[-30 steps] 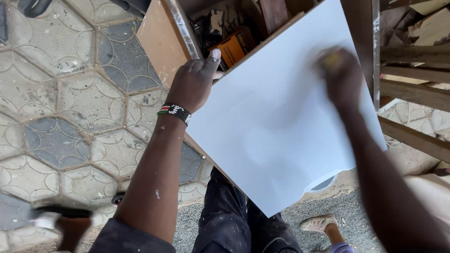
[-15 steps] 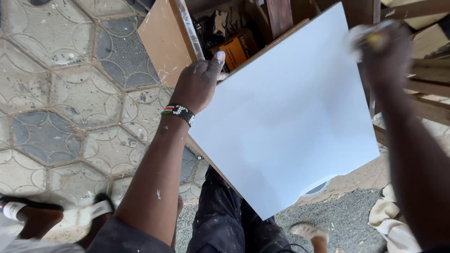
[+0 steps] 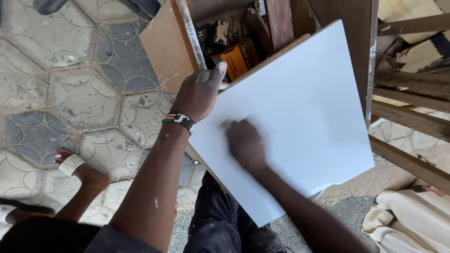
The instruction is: The person paints a white rectangular board using a sponge, repeatedly dipping it into a bucket of white paint. After applying the paint, the person places the board on a wooden table and then uses a sanding block to smooth the surface.
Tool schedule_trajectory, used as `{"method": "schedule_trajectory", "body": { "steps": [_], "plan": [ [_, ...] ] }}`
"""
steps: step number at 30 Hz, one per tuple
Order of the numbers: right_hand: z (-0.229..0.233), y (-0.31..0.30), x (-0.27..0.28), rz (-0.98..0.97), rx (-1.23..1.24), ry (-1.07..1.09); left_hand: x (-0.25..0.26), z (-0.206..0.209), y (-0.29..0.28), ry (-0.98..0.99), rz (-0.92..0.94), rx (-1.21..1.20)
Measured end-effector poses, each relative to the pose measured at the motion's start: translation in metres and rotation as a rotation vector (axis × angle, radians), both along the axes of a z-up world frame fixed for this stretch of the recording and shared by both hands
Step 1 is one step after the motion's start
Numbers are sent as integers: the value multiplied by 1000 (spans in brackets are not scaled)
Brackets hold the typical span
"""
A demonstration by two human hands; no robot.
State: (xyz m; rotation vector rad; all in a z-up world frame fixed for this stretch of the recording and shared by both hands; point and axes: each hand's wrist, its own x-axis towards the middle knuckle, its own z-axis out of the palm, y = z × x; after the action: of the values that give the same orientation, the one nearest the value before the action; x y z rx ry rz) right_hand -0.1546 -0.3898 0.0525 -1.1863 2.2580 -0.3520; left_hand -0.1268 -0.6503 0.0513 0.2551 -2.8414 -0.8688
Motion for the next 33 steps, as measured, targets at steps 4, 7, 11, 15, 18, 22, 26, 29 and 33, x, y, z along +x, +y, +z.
{"method": "schedule_trajectory", "body": {
  "steps": [4,7,11,15,18,22,26,29,33],
  "plan": [
    [7,111,-282,-226,35,263,2,8,0,-111,-1,186],
    [79,107,-378,-314,-257,288,-14,54,-8,-372,190,510],
    [54,88,-333,-436,-207,165,-1,-7,-5,-104,27,163],
    [36,-23,-28,-503,-177,-70,-23,51,-22,-568,403,918],
    [49,-73,154,-325,115,-404,-16,105,-36,-470,279,879],
    [107,-71,187,29,-462,-183,12,153,-32,-330,436,940],
    [131,9,138,-320,-498,-379,45,192,16,-222,490,849],
    [148,96,85,-494,-385,-412,71,177,95,-124,684,1222],
    [160,217,34,-480,-306,-219,91,184,215,-145,690,1344]
  ]
}}
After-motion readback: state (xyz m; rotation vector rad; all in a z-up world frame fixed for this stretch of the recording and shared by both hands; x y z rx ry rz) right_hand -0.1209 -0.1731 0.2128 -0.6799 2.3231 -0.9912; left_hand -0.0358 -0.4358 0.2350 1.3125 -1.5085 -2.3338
